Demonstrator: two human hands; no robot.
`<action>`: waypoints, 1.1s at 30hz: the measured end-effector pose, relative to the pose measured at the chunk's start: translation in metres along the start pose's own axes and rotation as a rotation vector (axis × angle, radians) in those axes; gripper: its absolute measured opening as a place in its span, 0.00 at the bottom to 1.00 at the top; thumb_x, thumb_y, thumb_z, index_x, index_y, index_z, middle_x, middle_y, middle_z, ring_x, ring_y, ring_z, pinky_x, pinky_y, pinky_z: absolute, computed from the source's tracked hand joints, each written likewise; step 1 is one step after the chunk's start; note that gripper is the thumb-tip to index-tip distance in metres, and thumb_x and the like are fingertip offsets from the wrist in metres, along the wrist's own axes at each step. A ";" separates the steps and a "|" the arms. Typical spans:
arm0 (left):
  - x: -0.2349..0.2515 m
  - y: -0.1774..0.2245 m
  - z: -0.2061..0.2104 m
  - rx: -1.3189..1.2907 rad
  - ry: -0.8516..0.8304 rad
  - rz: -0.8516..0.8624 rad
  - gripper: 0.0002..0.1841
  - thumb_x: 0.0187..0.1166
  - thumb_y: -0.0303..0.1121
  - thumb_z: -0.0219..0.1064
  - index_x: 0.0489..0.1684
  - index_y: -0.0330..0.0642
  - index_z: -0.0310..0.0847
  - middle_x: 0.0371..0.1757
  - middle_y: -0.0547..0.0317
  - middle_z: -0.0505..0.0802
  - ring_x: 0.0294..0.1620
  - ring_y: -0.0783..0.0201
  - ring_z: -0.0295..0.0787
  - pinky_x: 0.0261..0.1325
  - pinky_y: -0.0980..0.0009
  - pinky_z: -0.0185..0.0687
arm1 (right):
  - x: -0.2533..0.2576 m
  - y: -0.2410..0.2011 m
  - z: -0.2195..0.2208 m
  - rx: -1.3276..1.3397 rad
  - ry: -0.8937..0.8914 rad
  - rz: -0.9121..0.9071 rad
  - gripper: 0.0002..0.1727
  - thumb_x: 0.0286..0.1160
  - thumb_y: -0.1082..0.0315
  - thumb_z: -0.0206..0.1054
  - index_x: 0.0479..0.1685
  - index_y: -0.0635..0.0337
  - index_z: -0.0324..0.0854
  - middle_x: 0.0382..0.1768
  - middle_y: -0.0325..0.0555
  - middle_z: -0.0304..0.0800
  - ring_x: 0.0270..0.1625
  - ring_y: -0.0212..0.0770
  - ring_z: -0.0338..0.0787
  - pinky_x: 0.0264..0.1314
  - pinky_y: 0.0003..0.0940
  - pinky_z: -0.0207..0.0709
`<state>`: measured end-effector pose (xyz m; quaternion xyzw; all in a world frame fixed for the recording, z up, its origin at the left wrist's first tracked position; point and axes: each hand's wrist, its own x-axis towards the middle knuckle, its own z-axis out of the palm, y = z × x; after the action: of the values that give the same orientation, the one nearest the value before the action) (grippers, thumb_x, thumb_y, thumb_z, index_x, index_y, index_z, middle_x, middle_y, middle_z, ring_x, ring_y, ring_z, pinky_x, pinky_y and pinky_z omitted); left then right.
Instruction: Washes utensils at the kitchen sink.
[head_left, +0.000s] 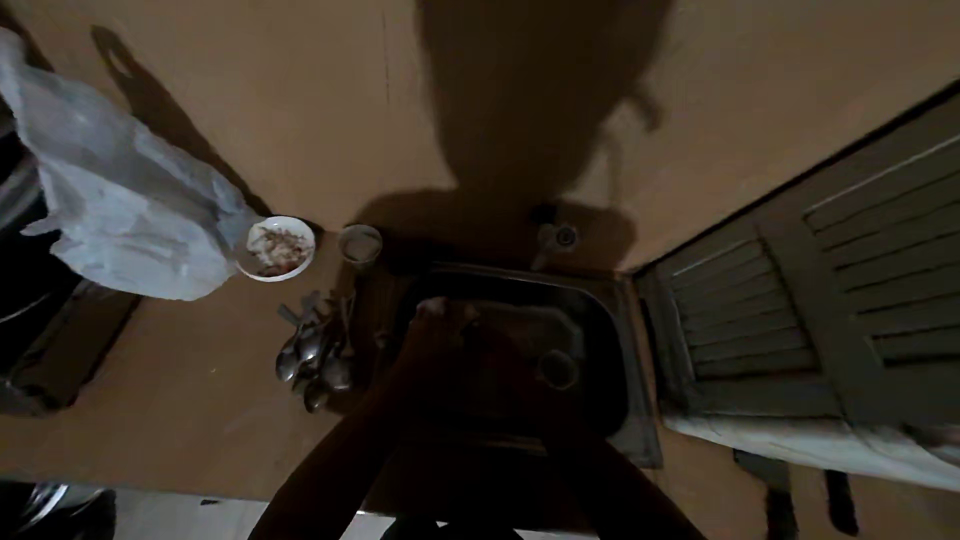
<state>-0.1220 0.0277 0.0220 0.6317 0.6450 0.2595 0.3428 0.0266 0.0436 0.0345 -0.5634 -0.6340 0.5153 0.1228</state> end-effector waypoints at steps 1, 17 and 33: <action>0.004 -0.001 0.013 0.047 -0.007 0.065 0.19 0.88 0.38 0.60 0.70 0.37 0.83 0.68 0.38 0.87 0.72 0.43 0.82 0.76 0.46 0.75 | -0.002 0.010 -0.005 -0.042 -0.002 0.016 0.20 0.90 0.67 0.56 0.71 0.70 0.78 0.64 0.61 0.85 0.62 0.45 0.86 0.67 0.39 0.79; -0.009 0.057 0.055 -0.120 -0.080 -0.025 0.20 0.89 0.34 0.59 0.72 0.30 0.78 0.67 0.40 0.87 0.69 0.55 0.84 0.75 0.63 0.75 | -0.047 0.086 -0.052 0.647 0.020 0.233 0.20 0.95 0.63 0.46 0.72 0.66 0.72 0.37 0.39 0.83 0.30 0.24 0.80 0.33 0.20 0.77; -0.034 0.059 0.079 -0.067 -0.297 -0.023 0.22 0.84 0.26 0.63 0.74 0.22 0.75 0.76 0.28 0.81 0.81 0.39 0.74 0.86 0.52 0.63 | -0.032 0.048 -0.050 0.022 0.274 0.074 0.26 0.93 0.67 0.50 0.85 0.73 0.61 0.78 0.68 0.72 0.76 0.53 0.78 0.79 0.42 0.71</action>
<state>-0.0250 -0.0095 0.0211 0.6439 0.5853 0.1809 0.4583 0.1022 0.0341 0.0318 -0.6499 -0.5844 0.4448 0.1954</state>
